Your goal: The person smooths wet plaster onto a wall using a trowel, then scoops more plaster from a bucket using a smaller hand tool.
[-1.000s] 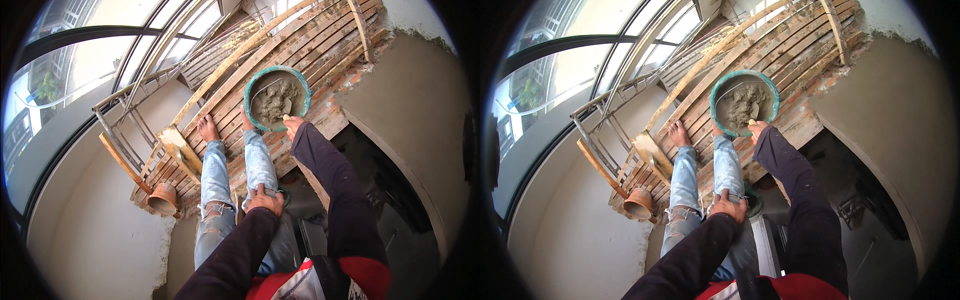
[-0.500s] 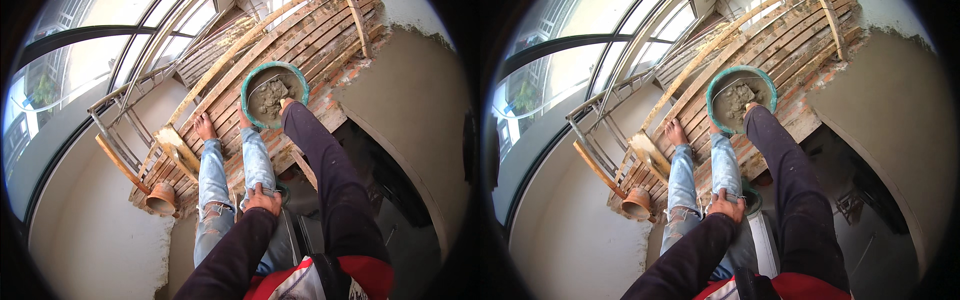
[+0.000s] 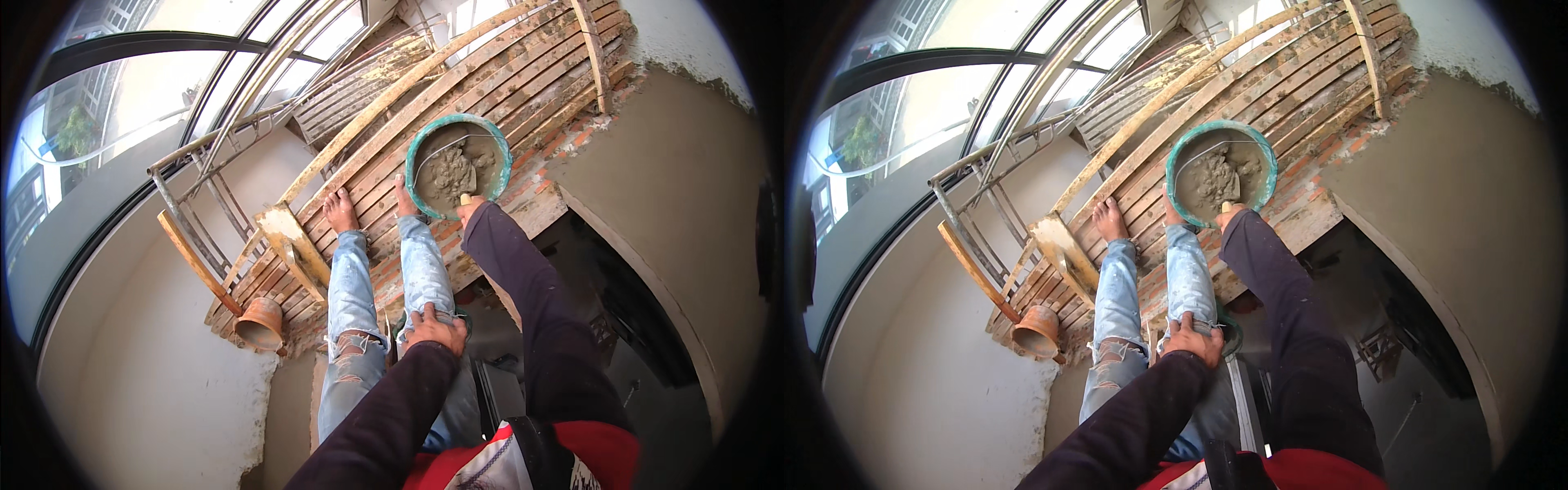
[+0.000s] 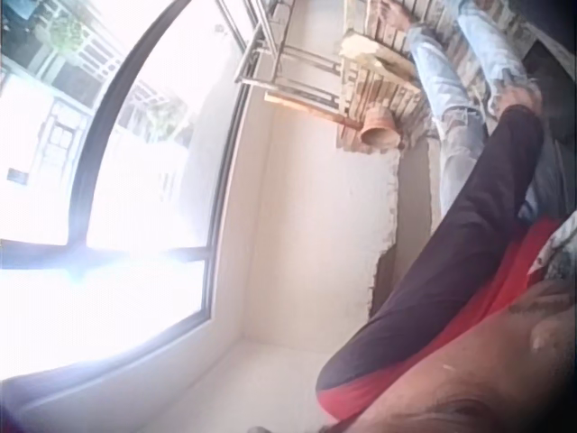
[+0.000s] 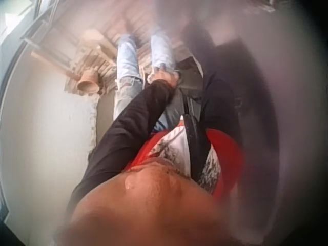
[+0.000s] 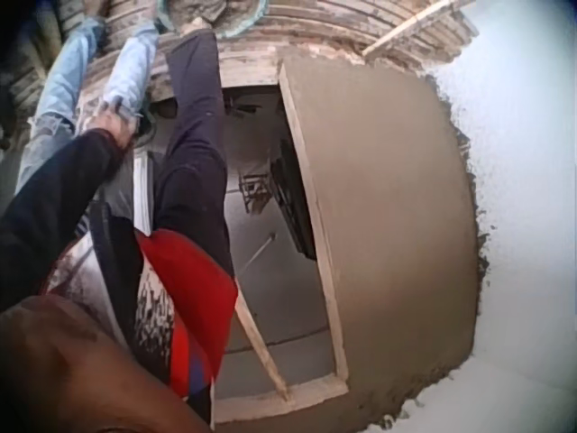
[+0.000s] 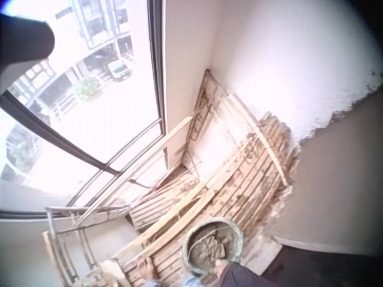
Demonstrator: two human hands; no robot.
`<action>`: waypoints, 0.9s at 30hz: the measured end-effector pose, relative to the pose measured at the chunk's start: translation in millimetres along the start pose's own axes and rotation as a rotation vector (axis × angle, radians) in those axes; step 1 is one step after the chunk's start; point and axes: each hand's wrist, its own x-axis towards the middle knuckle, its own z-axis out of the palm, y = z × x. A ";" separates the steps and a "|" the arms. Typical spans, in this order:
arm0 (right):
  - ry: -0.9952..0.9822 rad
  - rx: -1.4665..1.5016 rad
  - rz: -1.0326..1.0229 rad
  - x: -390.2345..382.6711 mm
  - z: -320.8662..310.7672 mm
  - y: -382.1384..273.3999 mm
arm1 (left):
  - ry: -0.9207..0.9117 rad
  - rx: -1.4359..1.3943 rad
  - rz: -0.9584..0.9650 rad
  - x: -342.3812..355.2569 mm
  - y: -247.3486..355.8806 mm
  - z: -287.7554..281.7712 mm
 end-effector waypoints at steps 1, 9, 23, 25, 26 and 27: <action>-0.273 0.221 -0.116 -43.1 14.2 -0.9 | 0.026 -0.025 -0.060 4.6 -16.6 -5.0; 0.370 -1.118 -0.379 -151.2 -54.4 -22.3 | -0.027 -0.038 -0.080 0.7 -34.9 -25.3; 0.352 -0.955 -0.202 -82.9 52.8 -11.9 | -0.042 -0.111 -0.057 8.6 -46.7 -45.1; 0.316 -1.004 -0.160 -109.5 42.2 -4.6 | -0.054 -0.126 -0.069 9.3 -49.8 -48.2; 0.312 -1.043 -0.208 -122.3 30.2 0.5 | -0.026 -0.133 -0.069 1.7 -47.9 -55.4; 0.306 -1.082 -0.257 -134.1 20.9 1.7 | -0.030 -0.136 -0.068 -0.7 -46.3 -60.4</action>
